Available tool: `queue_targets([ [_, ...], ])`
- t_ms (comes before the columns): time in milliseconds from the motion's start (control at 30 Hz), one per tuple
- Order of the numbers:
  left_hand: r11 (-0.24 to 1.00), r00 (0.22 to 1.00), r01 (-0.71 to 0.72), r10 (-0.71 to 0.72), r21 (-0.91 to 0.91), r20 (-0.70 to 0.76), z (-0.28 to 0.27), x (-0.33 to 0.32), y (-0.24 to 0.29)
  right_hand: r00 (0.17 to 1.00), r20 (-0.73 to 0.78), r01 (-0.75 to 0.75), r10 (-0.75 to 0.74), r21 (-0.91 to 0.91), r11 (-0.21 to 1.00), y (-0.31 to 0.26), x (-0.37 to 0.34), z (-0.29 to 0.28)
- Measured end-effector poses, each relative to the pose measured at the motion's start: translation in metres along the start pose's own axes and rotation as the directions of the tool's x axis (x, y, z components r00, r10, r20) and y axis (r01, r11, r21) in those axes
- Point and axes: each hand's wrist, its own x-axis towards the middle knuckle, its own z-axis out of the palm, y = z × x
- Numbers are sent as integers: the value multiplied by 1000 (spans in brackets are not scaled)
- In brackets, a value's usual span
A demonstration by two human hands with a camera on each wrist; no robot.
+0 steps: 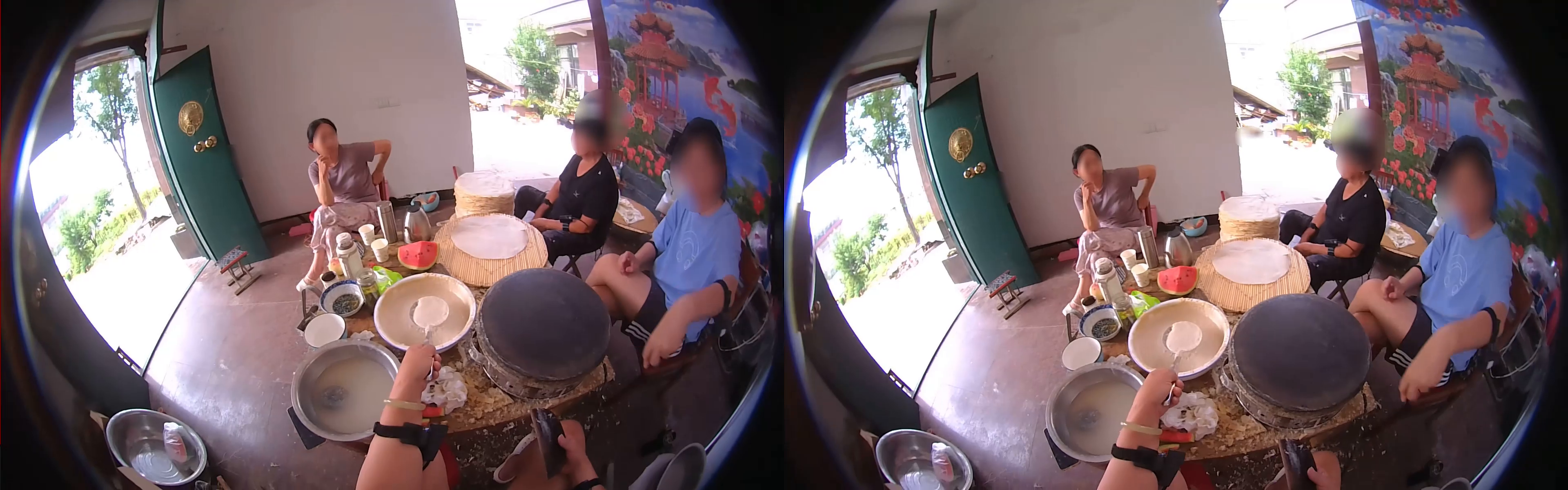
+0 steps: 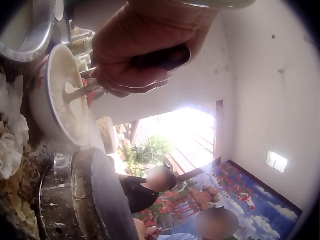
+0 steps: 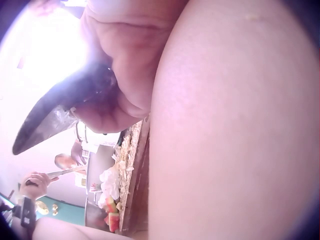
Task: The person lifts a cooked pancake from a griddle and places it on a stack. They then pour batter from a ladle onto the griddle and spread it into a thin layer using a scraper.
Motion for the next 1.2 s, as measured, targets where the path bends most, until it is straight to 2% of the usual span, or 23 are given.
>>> queue_targets([
  [467,999,1000,1,-1,-35,0,-2,1,-1,998,31,49,-48,-30,998,16,4,-23],
  [600,1000,1000,-11,11,-8,-15,-2,3,-2,999,30,39,-39,26,999,14,-2,-9],
  [733,1000,1000,-10,10,-16,-26,-3,4,-3,1000,-29,9,-10,-22,1000,4,-8,2],
  [833,997,996,76,-76,-8,-54,-1,-3,5,995,-95,-41,35,-57,998,-4,-15,19],
  [900,995,996,84,-85,-51,-16,-2,-4,6,992,-118,-52,45,-57,997,-5,-22,25],
  [1000,986,994,112,-110,-123,20,-5,1,5,993,-114,-51,43,-73,996,-3,-22,23],
  [1033,981,992,122,-120,-153,24,-6,2,4,994,-108,-11,4,-59,998,-7,-26,35],
  [1200,981,992,124,-124,-150,9,-7,5,3,997,-64,-39,38,-14,999,-10,-27,34],
])
